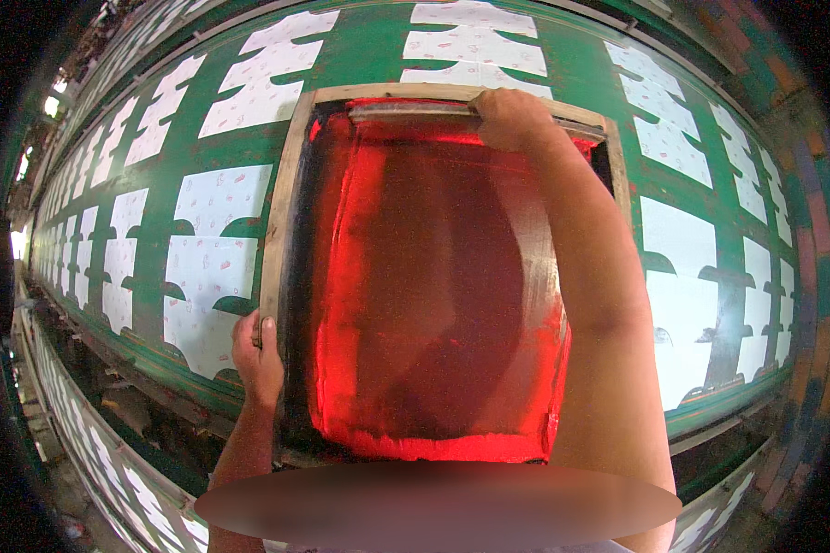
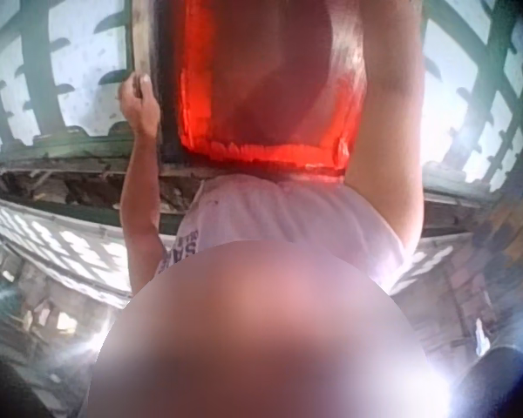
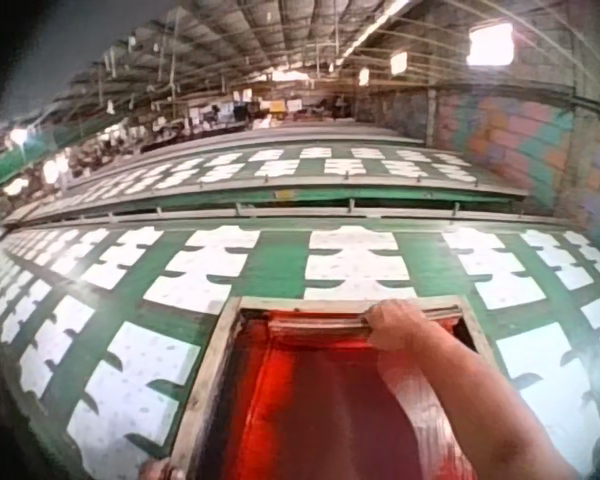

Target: The person uses a squeegee to pull red ink across a screen-printing frame placed over a green surface with white cutout shapes. The person repeatedly repositions the frame and scrapes the ink to coat the screen, then lifts and moves the frame to a new position to continue the process.

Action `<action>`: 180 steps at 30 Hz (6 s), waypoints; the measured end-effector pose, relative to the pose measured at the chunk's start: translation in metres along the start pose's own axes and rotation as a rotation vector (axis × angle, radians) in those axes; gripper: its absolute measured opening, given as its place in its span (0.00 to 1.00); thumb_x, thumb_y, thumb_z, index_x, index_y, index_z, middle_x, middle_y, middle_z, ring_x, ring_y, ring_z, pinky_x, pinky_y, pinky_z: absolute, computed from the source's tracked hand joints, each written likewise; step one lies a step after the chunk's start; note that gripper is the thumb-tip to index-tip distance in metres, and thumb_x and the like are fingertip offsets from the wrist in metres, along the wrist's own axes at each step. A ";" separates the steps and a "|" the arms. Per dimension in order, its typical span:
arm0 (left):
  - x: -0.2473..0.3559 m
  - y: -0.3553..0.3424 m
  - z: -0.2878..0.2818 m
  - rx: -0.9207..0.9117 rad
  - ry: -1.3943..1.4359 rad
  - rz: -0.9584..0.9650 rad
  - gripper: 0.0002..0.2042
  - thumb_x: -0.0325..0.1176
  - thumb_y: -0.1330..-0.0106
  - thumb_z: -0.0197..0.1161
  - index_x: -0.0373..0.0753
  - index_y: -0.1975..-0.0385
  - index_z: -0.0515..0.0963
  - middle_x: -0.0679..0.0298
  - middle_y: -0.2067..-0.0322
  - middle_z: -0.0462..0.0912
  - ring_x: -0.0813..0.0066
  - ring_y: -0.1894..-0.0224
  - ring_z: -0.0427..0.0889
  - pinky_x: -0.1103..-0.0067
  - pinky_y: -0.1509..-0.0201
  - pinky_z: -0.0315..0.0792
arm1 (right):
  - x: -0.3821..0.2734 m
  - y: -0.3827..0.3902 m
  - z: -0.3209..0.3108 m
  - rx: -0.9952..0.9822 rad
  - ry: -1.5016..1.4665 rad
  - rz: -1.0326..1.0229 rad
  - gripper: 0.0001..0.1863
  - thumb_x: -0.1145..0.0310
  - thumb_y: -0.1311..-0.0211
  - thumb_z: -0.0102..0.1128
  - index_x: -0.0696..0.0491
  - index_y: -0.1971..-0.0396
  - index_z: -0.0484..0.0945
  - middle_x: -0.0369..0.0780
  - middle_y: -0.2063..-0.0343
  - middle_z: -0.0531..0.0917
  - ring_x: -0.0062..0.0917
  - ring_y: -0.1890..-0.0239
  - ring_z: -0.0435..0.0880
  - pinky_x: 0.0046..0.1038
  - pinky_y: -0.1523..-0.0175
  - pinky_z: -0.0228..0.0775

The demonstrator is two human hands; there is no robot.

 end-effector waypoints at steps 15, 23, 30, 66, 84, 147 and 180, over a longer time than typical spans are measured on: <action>-0.010 -0.001 0.003 0.069 -0.039 0.108 0.25 0.48 0.21 0.68 0.30 0.41 0.83 0.43 0.46 0.87 0.41 0.40 0.83 0.55 0.33 0.76 | -0.133 0.239 0.013 -0.138 0.012 -0.044 0.10 0.67 0.41 0.68 0.49 0.63 0.93 0.48 0.61 0.94 0.47 0.53 0.95 0.49 0.46 0.89; -0.013 -0.002 0.002 0.039 0.020 0.161 0.30 0.49 0.24 0.71 0.28 0.35 0.81 0.40 0.40 0.84 0.40 0.35 0.81 0.54 0.28 0.74 | -0.219 0.387 0.023 -0.256 -0.078 0.063 0.23 0.68 0.39 0.69 0.39 0.44 0.93 0.40 0.54 0.92 0.42 0.51 0.94 0.46 0.46 0.87; -0.010 -0.003 0.000 0.004 0.022 0.110 0.31 0.50 0.28 0.74 0.31 0.35 0.81 0.42 0.39 0.84 0.39 0.35 0.81 0.53 0.28 0.74 | -0.271 0.469 0.017 -0.052 -0.117 0.003 0.24 0.72 0.44 0.72 0.42 0.44 0.92 0.39 0.56 0.90 0.39 0.50 0.92 0.42 0.45 0.87; -0.015 -0.009 0.009 -0.068 -0.270 -0.108 0.37 0.48 0.33 0.81 0.25 0.34 0.78 0.39 0.37 0.83 0.38 0.33 0.82 0.56 0.28 0.76 | 0.001 0.504 0.083 0.336 -0.539 0.710 0.45 0.76 0.44 0.81 0.50 0.24 0.74 0.52 0.42 0.85 0.53 0.37 0.83 0.49 0.30 0.77; 0.013 -0.015 0.020 -0.148 0.222 -0.006 0.11 0.24 0.37 0.79 0.31 0.57 0.86 0.61 0.61 0.90 0.69 0.60 0.85 0.70 0.50 0.78 | 0.058 0.522 -0.003 0.421 -0.558 0.657 0.34 0.73 0.50 0.79 0.48 0.37 0.88 0.49 0.52 0.87 0.50 0.48 0.88 0.46 0.41 0.83; 0.377 0.238 0.280 -0.042 -0.035 0.065 0.37 0.59 0.26 0.70 0.34 0.28 0.77 0.42 0.38 0.81 0.40 0.35 0.80 0.54 0.27 0.73 | 0.200 0.698 0.010 -0.226 -0.197 0.030 0.28 0.75 0.43 0.70 0.44 0.40 0.90 0.42 0.50 0.92 0.40 0.47 0.92 0.44 0.42 0.84; 0.377 0.242 0.284 -0.017 0.048 0.090 0.26 0.41 0.20 0.68 0.29 0.30 0.76 0.48 0.44 0.79 0.49 0.38 0.79 0.59 0.31 0.73 | 0.350 0.429 0.064 0.312 0.064 -0.029 0.24 0.71 0.34 0.65 0.38 0.38 0.88 0.41 0.53 0.89 0.37 0.48 0.91 0.42 0.41 0.83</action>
Point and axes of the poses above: each hand's wrist, its own y-axis away from the middle knuckle, its own z-axis out of the palm, x = y × z, the point moved 3 cm from there along -y, towards the middle knuckle
